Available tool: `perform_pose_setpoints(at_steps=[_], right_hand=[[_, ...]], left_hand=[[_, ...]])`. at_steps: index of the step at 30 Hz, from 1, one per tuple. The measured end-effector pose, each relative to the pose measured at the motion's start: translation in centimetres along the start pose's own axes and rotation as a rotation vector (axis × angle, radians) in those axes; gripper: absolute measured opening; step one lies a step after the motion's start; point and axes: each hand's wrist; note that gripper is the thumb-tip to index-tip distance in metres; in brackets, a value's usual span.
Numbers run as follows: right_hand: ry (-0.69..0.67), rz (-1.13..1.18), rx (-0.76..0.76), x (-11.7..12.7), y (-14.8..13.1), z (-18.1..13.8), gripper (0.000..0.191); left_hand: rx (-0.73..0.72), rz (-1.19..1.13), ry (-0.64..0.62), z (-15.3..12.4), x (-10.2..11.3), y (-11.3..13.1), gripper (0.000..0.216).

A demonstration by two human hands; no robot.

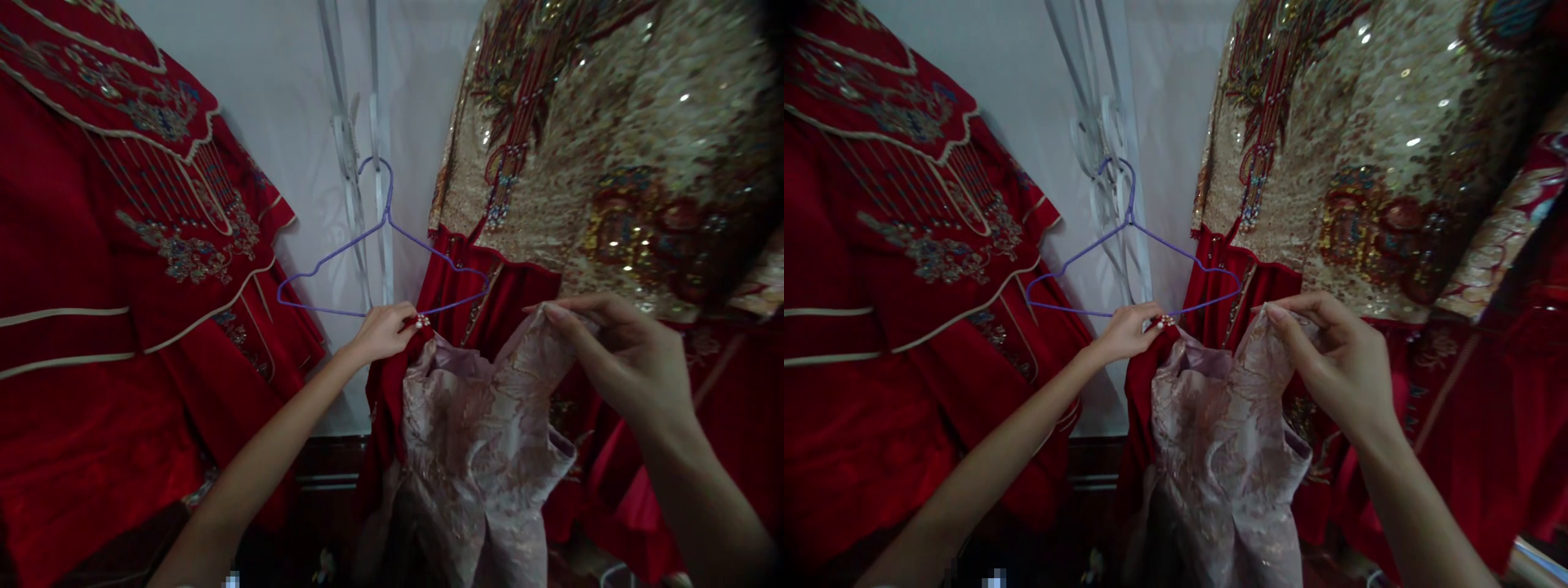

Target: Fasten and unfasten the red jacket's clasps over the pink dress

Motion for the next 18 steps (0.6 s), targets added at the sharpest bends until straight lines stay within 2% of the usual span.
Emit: perform_pose_setpoints(at_steps=[3,6,11,18], right_hand=[[0.135,-0.206,0.028,0.3,1.6,0.9,0.023],[0.215,-0.321,0.037,0.3,3.2,2.3,0.02],[0.187,-0.285,0.034,-0.3,4.0,3.7,0.023],[0.126,-0.225,0.108,-1.8,2.7,4.2,0.023]], left_hand=[[-0.074,-0.183,-0.061,-1.6,1.7,-0.1,0.014],[-0.112,-0.338,-0.102,-2.4,3.4,0.0,0.012],[-0.102,-0.421,-0.143,-2.8,4.8,0.2,0.012],[-0.089,-0.45,-0.137,-2.9,4.1,0.4,0.012]])
Point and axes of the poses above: each hand's wrist, its own z-axis towards the middle knuckle, its own x-axis out of the back of the hand, y = z × x, and after that the axes turned 1 degree about x, right-handed
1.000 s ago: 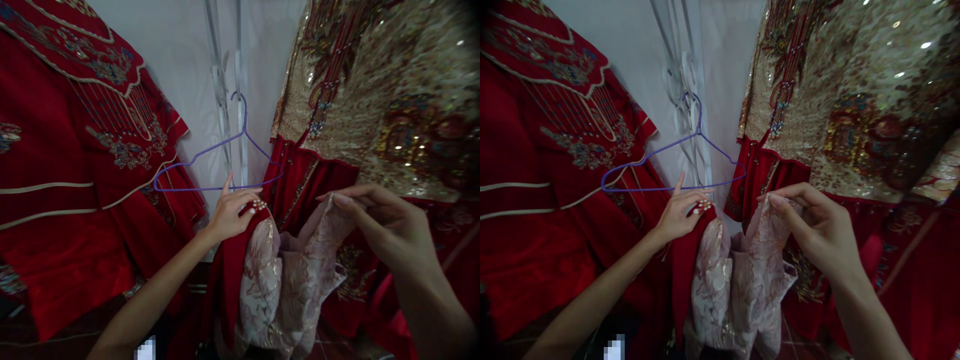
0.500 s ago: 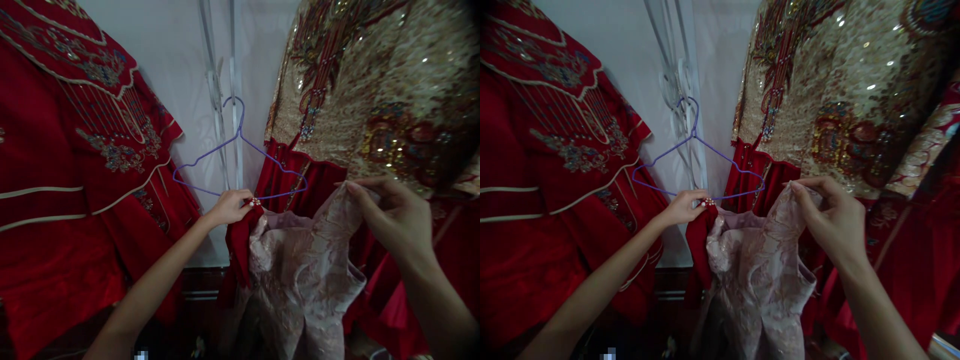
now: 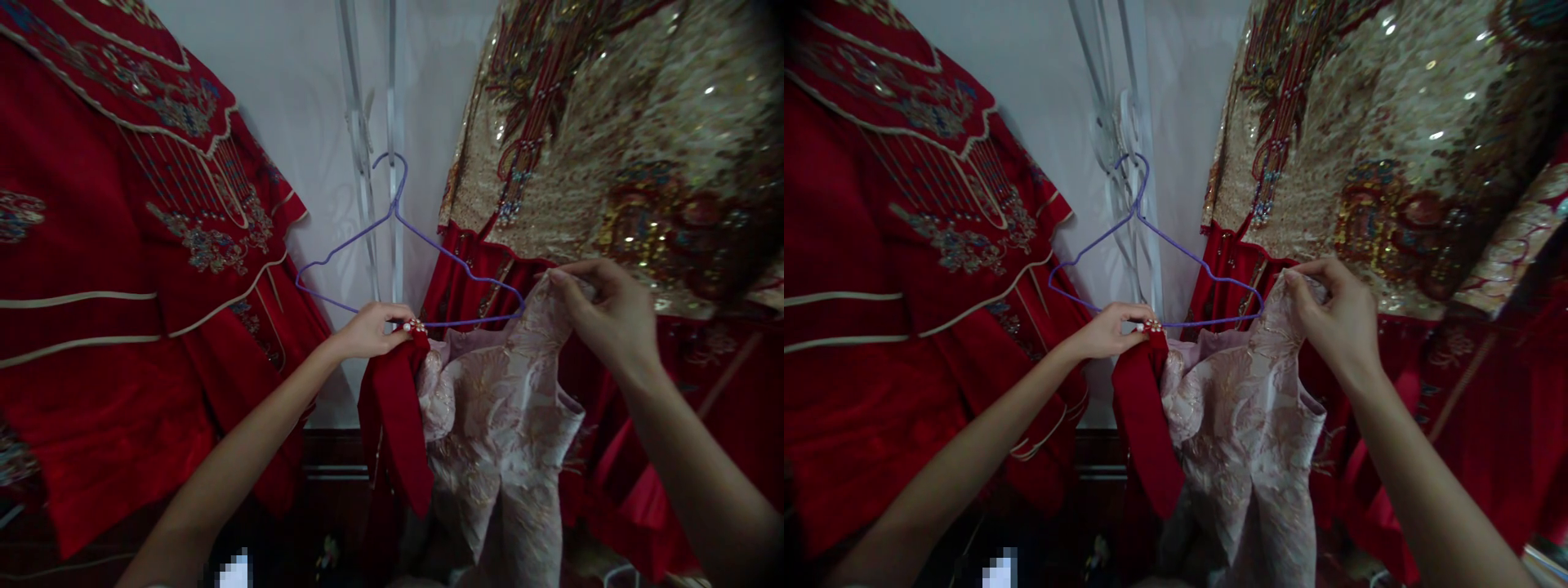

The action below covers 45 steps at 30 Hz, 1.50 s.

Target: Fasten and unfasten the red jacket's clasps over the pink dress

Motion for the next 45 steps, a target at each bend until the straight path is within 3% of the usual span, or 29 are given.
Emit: perform_pose_setpoints(at_steps=[7,11,17,20,22,27,30,34,40,45], right_hand=[[-0.108,-0.012,0.143,-1.5,-3.6,1.7,0.023],[-0.099,0.035,0.172,-3.8,-4.8,2.6,0.026],[-0.167,-0.063,0.142,-7.9,-4.3,1.5,0.037],[-0.168,-0.064,0.162,-8.4,-3.9,1.2,0.038],[-0.15,-0.057,0.212,-7.9,-3.5,1.7,0.04],[-0.135,-0.164,0.328,-5.3,-2.7,4.9,0.048],[-0.155,-0.197,0.259,-4.7,-2.6,6.6,0.049],[-0.172,-0.123,0.226,-5.6,-2.4,6.6,0.052],[-0.206,-0.112,0.222,-6.9,-1.8,5.5,0.052],[-0.195,-0.111,0.212,-6.9,-1.9,5.7,0.052]], left_hand=[[-0.02,-0.073,0.027,0.9,-0.8,1.4,0.011],[-0.031,-0.098,0.141,1.8,-2.6,1.6,0.01],[0.034,-0.009,0.341,1.7,-4.1,-0.3,0.014],[-0.005,0.046,0.348,1.1,-3.0,-0.4,0.015],[-0.021,0.085,0.432,0.2,-1.5,-0.5,0.015],[0.184,0.121,0.987,-4.6,4.2,-3.3,0.018],[0.321,-0.021,1.171,-7.7,7.1,-5.6,0.027],[0.452,-0.205,1.177,-10.0,7.8,-7.1,0.032],[0.583,-0.336,1.13,-10.4,7.0,-7.6,0.034],[0.518,-0.193,1.155,-10.1,7.3,-8.0,0.035]])
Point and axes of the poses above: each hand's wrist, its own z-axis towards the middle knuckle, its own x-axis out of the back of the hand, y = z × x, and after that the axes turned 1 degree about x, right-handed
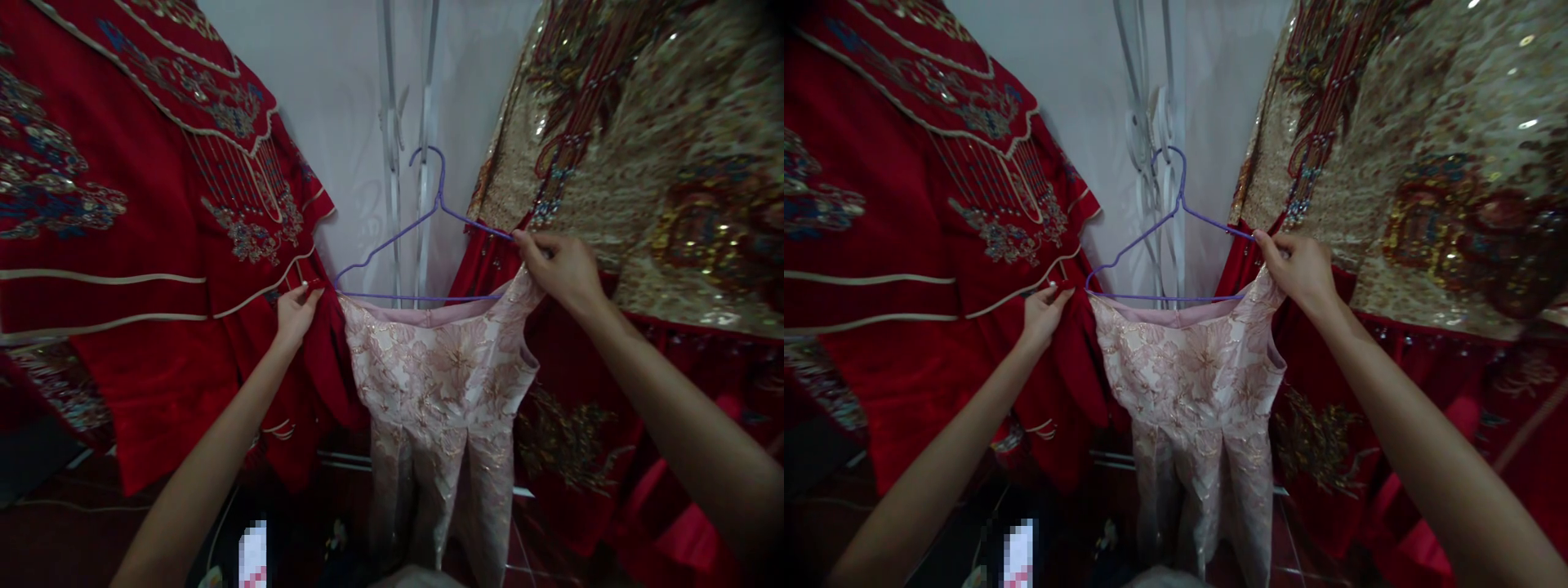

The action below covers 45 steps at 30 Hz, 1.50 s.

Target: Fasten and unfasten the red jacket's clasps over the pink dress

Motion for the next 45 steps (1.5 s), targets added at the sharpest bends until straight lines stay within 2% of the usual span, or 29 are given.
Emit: perform_pose_setpoints(at_steps=[3,8,13,17,19,22,25,28,31,33,35,37,40,42,43,45], right_hand=[[0.014,-0.002,0.018,0.2,0.0,0.0,0.053],[-0.023,0.016,0.079,0.7,-0.2,-0.1,0.053],[0.003,-0.02,0.1,1.0,-0.5,-0.3,0.052],[0.026,-0.002,0.075,0.8,-0.4,-0.6,0.049],[0.013,0.038,0.053,0.5,-0.2,-0.7,0.05],[-0.026,0.111,0.004,0.1,0.1,-0.6,0.052],[-0.07,0.199,-0.049,-0.2,0.3,-0.3,0.052],[-0.101,0.258,-0.079,-0.5,0.3,-0.1,0.051],[-0.13,0.327,-0.095,-0.9,0.3,0.0,0.05],[-0.156,0.339,-0.084,-1.0,0.3,0.0,0.051],[-0.176,0.316,-0.063,-0.9,0.3,0.0,0.053],[-0.204,0.311,-0.052,-0.4,0.3,0.0,0.055],[-0.375,0.398,-0.141,1.0,0.5,0.3,0.057],[-0.505,0.513,-0.246,1.7,0.8,0.5,0.061],[-0.532,0.562,-0.284,1.8,0.9,0.6,0.065],[-0.479,0.584,-0.279,1.2,1.1,0.8,0.069]], left_hand=[[-0.086,0.03,0.008,0.1,-0.1,-0.1,0.034],[-0.121,0.065,0.003,0.8,-0.3,0.7,0.035],[-0.268,0.16,-0.178,1.8,-2.1,3.7,0.028],[-0.415,0.232,-0.36,1.3,-4.4,6.3,0.023],[-0.447,0.237,-0.404,1.1,-4.9,6.9,0.021],[-0.437,0.241,-0.299,1.4,-4.0,6.8,0.018],[-0.343,0.241,-0.15,2.1,-1.2,6.1,0.018],[-0.318,0.305,0.005,3.2,1.9,5.8,0.016],[-0.255,0.348,0.075,4.3,3.0,6.0,0.015],[-0.131,0.312,0.021,4.5,1.9,6.6,0.017],[0.003,0.239,-0.094,4.3,-0.4,7.6,0.021],[0.064,0.134,-0.219,3.7,-3.1,8.9,0.025],[0.031,-0.03,-0.379,2.8,-6.5,10.8,0.027],[-0.006,-0.109,-0.45,2.7,-7.8,11.5,0.026],[-0.016,-0.134,-0.471,2.7,-8.2,11.7,0.025],[0.0,-0.146,-0.504,2.9,-8.7,11.5,0.024]])
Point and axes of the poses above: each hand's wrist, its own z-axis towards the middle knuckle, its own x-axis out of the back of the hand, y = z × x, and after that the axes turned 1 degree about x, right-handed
